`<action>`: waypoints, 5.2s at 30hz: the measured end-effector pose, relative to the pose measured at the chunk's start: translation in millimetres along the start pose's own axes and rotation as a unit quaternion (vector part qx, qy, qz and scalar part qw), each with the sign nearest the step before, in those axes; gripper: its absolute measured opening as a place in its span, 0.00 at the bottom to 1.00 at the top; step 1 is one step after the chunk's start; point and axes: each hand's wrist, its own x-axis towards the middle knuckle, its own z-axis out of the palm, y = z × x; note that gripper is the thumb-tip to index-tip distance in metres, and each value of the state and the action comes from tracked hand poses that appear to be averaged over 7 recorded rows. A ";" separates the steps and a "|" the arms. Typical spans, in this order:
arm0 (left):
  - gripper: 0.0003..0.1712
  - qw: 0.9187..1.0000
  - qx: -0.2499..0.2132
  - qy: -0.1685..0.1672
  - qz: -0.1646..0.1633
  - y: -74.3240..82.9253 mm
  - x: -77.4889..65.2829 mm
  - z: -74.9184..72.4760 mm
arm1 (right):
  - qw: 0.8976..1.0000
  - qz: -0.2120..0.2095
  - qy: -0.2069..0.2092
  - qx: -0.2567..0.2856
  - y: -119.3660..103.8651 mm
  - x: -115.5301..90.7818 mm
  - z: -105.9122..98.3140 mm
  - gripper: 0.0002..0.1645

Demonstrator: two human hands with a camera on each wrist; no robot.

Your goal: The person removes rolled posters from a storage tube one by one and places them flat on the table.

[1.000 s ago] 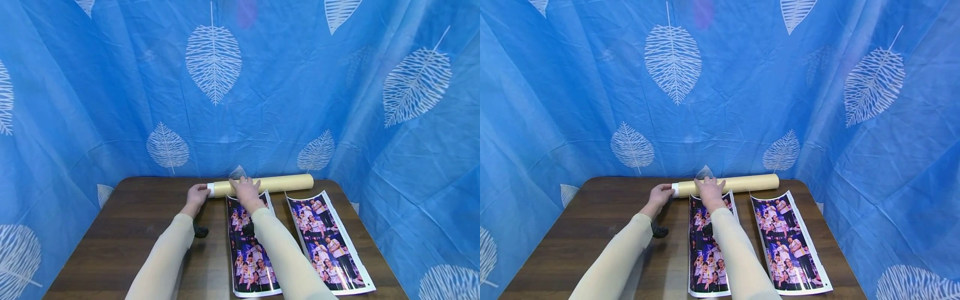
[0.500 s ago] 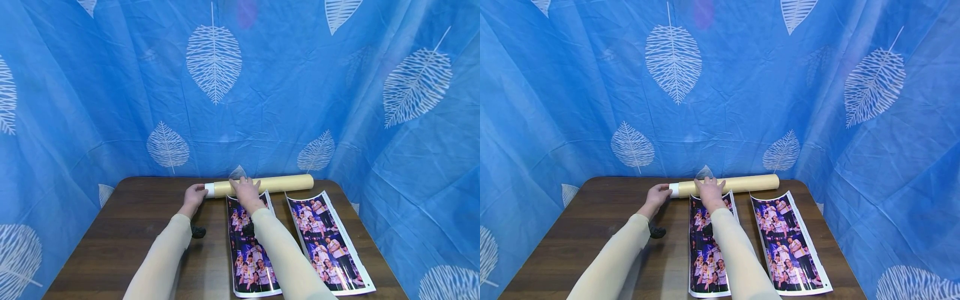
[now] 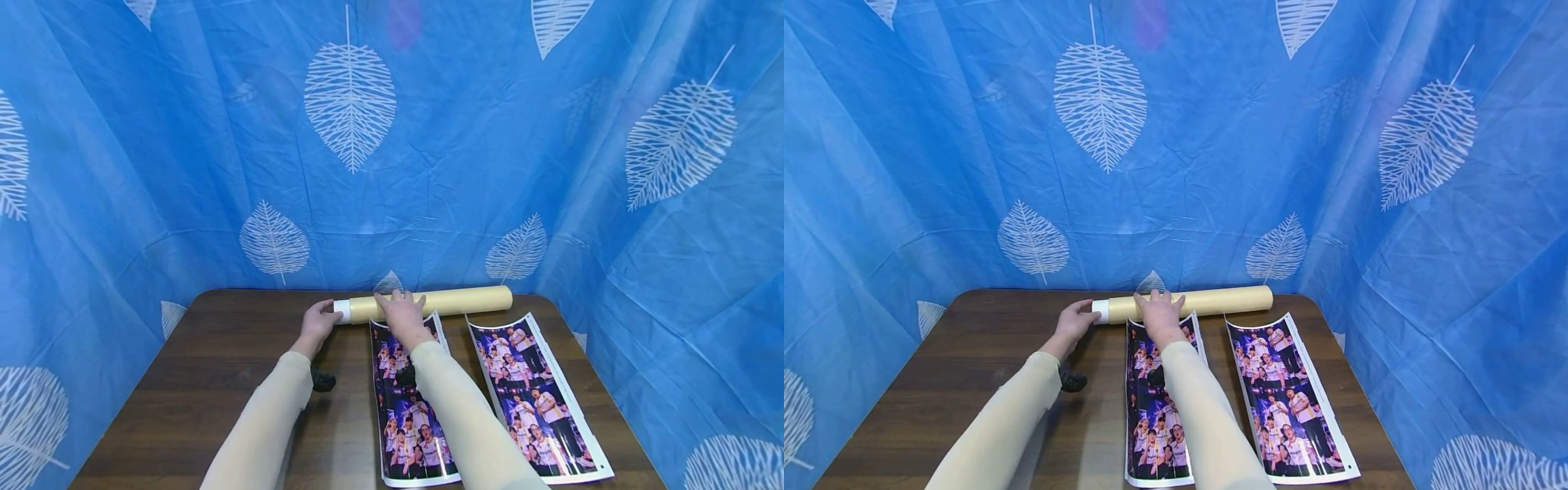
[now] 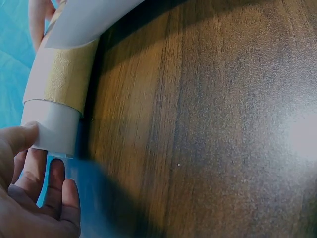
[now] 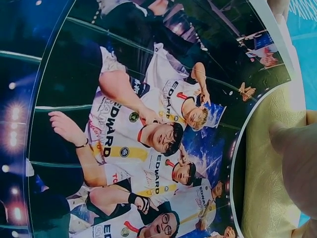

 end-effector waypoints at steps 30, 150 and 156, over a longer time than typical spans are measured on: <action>0.32 0.999 0.020 -0.023 -0.012 2.1 1.9 -7.7 | 1.000 0.008 -0.007 -0.004 -0.2 2.3 2.0 0.43; 0.34 0.998 0.058 -0.023 -0.030 -5.6 8.9 -52.9 | 1.000 0.009 0.019 -0.008 -1.2 3.1 7.2 0.44; 0.34 0.997 0.072 -0.022 -0.031 -4.9 9.3 -56.0 | 1.000 0.007 0.028 -0.006 -1.1 3.9 8.7 0.42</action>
